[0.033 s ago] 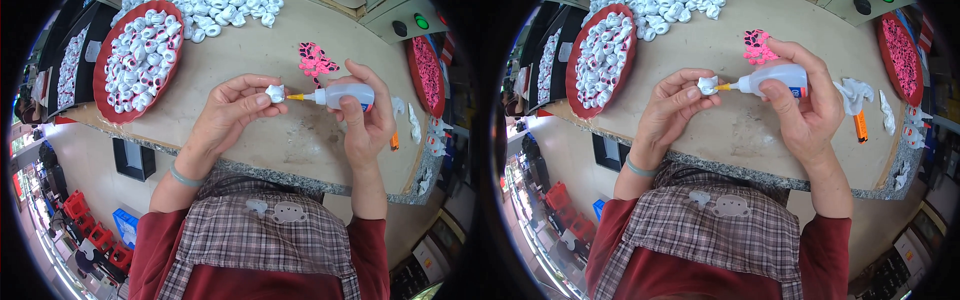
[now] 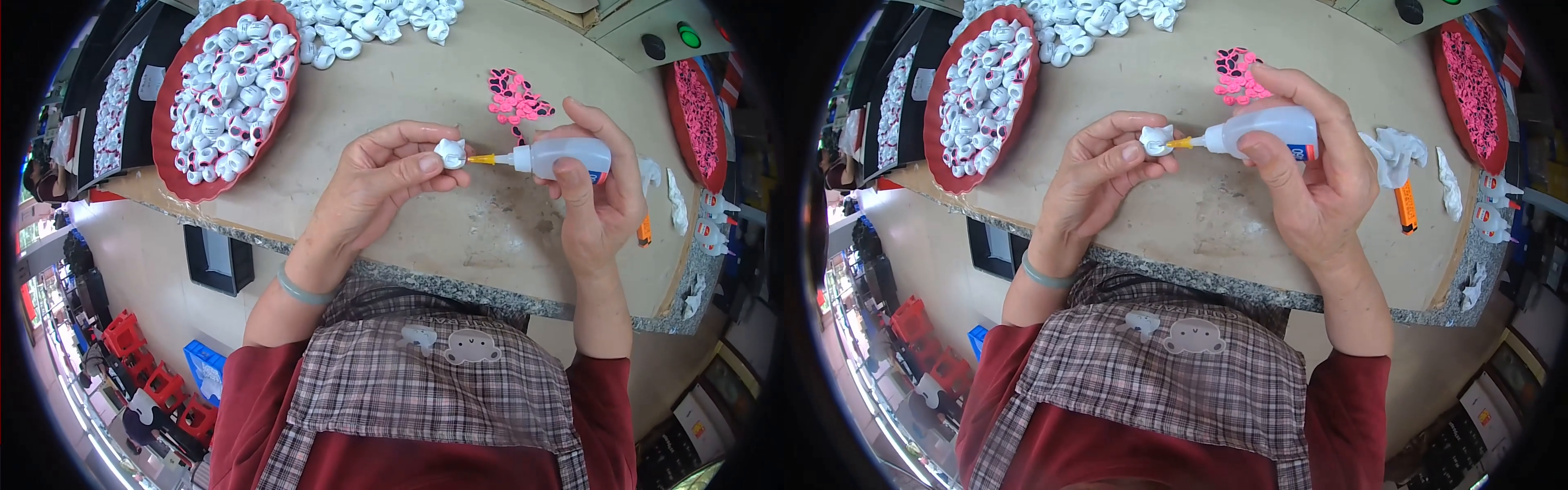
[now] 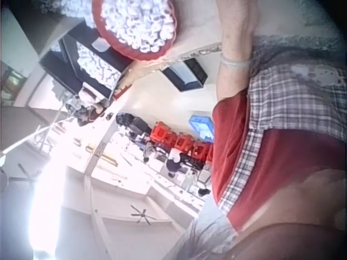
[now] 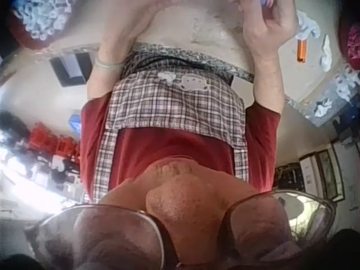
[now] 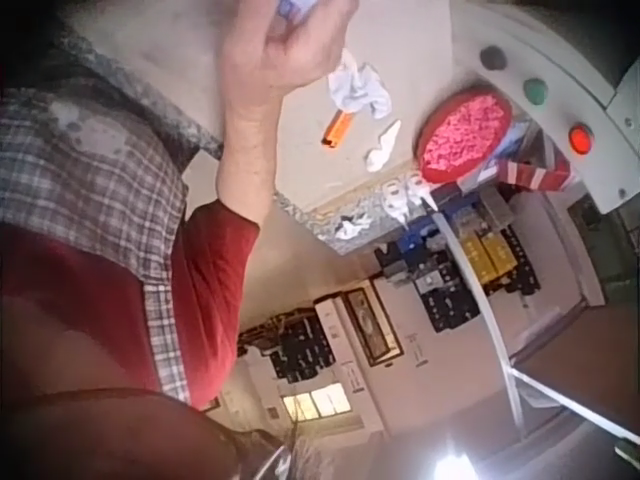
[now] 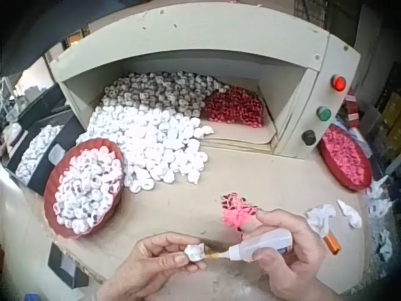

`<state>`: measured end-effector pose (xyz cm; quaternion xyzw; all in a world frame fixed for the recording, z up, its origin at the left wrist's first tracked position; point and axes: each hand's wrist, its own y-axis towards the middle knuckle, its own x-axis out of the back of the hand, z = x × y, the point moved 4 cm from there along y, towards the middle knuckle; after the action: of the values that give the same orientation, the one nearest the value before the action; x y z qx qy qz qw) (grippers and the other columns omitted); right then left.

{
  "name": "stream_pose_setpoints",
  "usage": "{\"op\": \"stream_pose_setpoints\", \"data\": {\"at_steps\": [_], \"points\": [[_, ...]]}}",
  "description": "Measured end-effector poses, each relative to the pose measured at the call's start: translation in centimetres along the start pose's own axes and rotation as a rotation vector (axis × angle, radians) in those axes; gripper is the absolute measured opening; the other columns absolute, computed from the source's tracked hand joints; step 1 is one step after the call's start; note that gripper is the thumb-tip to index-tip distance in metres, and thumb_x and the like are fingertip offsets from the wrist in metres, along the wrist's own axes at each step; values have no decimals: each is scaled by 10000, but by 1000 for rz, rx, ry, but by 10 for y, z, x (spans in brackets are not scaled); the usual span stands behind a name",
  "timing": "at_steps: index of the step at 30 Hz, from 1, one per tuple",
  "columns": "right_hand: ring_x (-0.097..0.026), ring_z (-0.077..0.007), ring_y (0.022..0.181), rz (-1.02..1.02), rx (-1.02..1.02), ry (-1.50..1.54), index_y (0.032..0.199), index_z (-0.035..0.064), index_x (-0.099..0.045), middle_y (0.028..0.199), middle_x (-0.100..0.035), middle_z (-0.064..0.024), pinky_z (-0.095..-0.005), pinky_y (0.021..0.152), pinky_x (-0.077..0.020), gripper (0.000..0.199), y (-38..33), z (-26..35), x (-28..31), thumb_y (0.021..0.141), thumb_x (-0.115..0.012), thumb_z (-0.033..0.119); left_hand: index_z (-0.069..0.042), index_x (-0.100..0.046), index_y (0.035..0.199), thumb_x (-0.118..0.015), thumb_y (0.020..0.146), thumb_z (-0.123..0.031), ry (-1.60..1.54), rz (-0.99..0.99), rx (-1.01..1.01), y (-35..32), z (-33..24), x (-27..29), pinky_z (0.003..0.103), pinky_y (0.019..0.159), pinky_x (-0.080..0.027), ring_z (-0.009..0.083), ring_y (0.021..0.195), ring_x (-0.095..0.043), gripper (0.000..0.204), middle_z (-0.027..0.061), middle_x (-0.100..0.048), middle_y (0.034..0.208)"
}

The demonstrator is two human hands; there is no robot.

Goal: The person glues small pink glasses onto white toy heads by hand, using a glue bottle at a factory workbench.

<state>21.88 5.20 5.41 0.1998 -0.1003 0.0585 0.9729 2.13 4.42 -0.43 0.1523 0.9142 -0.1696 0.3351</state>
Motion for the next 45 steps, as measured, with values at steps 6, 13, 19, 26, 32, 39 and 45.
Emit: {"op": "stream_pose_setpoints", "data": {"at_steps": [6,13,19,26,32,39,45], "points": [[-547,-78,658,23,29,-85,1231,-17,-491,916,-634,-116,-173,548,-418,401,-2,2,-2,910,-582,204,38,-577,1142,-580,889,-64,43,7,-1,1,0,-1,291,820,-545,238,920,-660,273,153,-635,1059],[-607,-122,715,0,20,-75,1180,-42,-523,928,-652,-130,-207,614,-469,393,-2,2,-2,874,-629,180,37,-581,1139,-585,885,-62,46,0,-5,1,0,0,296,821,-544,243,919,-660,272,165,-636,1063],[-672,-159,775,-14,24,-66,1129,-54,-560,902,-673,-126,-233,676,-517,386,-1,1,-2,834,-684,162,38,-581,1140,-589,882,-62,49,-5,-1,2,0,0,300,819,-545,245,910,-660,277,163,-636,1060],[-671,-153,779,-22,33,-71,1128,-44,-564,888,-677,-118,-228,680,-518,383,-1,2,-3,829,-688,159,55,-558,1145,-588,879,-75,75,-6,-1,3,1,-1,274,814,-551,246,917,-657,297,234,-608,1096],[-668,-148,778,-46,29,-82,1129,-42,-563,892,-678,-118,-226,679,-519,393,-1,3,-3,825,-694,170,70,-543,1147,-579,876,-47,75,8,-9,2,0,-2,287,819,-558,273,939,-655,297,225,-611,1082],[-571,-100,701,21,60,-154,1218,-29,-496,946,-640,-128,-186,558,-434,379,-2,2,-2,908,-586,172,73,-530,1146,-573,876,-38,53,0,-12,2,1,0,293,826,-558,290,945,-651,295,229,-606,1087],[-562,-101,688,20,72,-134,1218,-30,-494,951,-633,-127,-187,558,-433,379,-2,3,-1,909,-583,170,71,-528,1145,-581,872,-44,30,-7,-15,2,0,0,295,831,-556,291,951,-648,301,240,-597,1102]]}}
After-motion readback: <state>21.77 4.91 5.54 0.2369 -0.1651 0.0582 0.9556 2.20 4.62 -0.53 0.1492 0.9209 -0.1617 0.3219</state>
